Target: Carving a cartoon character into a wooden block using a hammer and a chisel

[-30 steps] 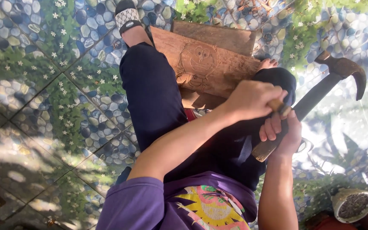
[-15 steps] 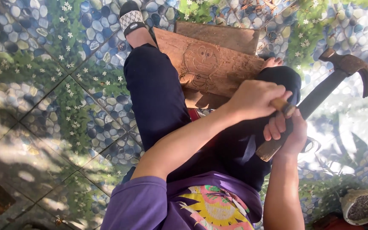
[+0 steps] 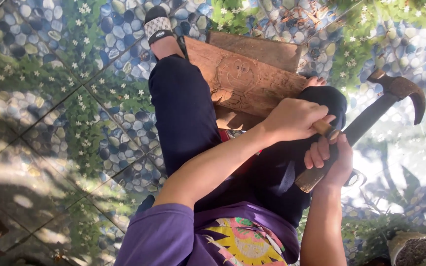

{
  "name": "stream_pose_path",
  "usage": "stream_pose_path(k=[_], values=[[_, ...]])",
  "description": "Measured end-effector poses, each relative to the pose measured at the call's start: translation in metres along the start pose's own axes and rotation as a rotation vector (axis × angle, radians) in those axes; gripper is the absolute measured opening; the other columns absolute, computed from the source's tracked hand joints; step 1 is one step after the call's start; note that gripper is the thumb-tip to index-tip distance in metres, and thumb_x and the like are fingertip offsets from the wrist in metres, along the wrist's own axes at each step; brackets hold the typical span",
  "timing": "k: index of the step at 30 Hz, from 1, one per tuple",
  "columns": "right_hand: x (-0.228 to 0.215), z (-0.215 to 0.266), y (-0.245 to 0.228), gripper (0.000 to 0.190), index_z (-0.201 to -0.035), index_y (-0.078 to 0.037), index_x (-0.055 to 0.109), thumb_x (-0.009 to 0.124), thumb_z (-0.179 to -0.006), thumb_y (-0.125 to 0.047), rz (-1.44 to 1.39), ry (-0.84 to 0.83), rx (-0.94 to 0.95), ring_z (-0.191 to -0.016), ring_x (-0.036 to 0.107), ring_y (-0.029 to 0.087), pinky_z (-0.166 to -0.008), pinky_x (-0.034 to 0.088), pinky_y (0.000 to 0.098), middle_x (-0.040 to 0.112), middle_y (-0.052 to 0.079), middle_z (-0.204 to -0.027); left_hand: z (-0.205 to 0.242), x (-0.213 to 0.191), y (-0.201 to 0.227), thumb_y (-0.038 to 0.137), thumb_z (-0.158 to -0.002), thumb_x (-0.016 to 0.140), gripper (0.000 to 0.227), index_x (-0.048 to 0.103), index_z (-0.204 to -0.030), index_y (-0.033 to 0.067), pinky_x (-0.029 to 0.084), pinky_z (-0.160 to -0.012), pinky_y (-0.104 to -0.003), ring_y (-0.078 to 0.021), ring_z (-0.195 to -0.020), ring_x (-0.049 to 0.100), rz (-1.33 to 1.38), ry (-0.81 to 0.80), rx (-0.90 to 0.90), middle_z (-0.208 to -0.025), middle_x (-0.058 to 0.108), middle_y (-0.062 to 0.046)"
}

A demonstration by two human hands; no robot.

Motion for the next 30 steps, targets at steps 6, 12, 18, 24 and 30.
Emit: stream_pose_path(k=[6, 12, 18, 24, 30], values=[[-0.010, -0.001, 0.002, 0.037, -0.090, -0.010, 0.047, 0.032, -0.115, -0.033, 0.044, 0.002, -0.008, -0.031, 0.044, 0.018, -0.022, 0.043, 0.0398, 0.042, -0.001, -0.051, 0.007, 0.014, 0.004, 0.024, -0.071, 0.070, 0.029, 0.053, -0.095, 0.0241, 0.057, -0.066, -0.036, -0.0215, -0.076, 0.067, -0.014, -0.078, 0.099, -0.080, 0.057, 0.002], [-0.023, 0.004, 0.014, 0.040, -0.087, -0.012, 0.047, 0.026, -0.114, -0.032, 0.067, 0.090, 0.041, -0.029, 0.046, 0.019, -0.025, 0.047, 0.0384, 0.041, -0.003, -0.048, 0.012, 0.003, 0.036, 0.022, -0.079, 0.071, 0.027, 0.054, -0.100, 0.0262, 0.056, -0.066, -0.027, -0.0156, -0.067, 0.064, 0.063, -0.025, 0.259, -0.075, 0.052, 0.007], [-0.015, -0.006, 0.010, 0.039, -0.091, -0.014, 0.046, 0.024, -0.118, -0.030, 0.081, 0.016, 0.058, -0.027, 0.042, 0.014, -0.022, 0.045, 0.0363, 0.039, -0.004, -0.047, 0.005, 0.002, 0.024, 0.024, -0.074, 0.070, 0.026, 0.051, -0.090, 0.0266, 0.057, -0.065, -0.033, -0.0180, -0.073, 0.066, 0.045, -0.019, 0.110, -0.075, 0.055, 0.007], [0.004, -0.001, 0.000, 0.033, -0.091, -0.012, 0.050, 0.035, -0.115, -0.028, 0.028, -0.007, -0.038, -0.030, 0.044, 0.017, -0.023, 0.045, 0.0375, 0.039, -0.001, -0.051, 0.005, 0.009, 0.003, 0.028, -0.082, 0.067, 0.015, 0.054, -0.089, 0.0244, 0.056, -0.063, -0.032, -0.0201, -0.072, 0.068, 0.023, -0.014, 0.017, -0.073, 0.058, 0.005], [0.010, -0.002, -0.003, 0.034, -0.088, -0.010, 0.050, 0.041, -0.114, -0.030, -0.064, -0.112, -0.057, -0.034, 0.050, 0.020, -0.023, 0.048, 0.0407, 0.045, 0.001, -0.054, 0.002, -0.006, 0.007, 0.027, -0.082, 0.074, 0.023, 0.057, -0.098, 0.0243, 0.058, -0.065, -0.031, -0.0195, -0.069, 0.069, 0.149, 0.003, 0.003, -0.071, 0.061, 0.004]])
Point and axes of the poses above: each hand's wrist, its own z-axis away from the middle knuckle, its own x-axis out of the palm, y = z × x, the point moved 7 cm from there along -z, towards the middle knuckle
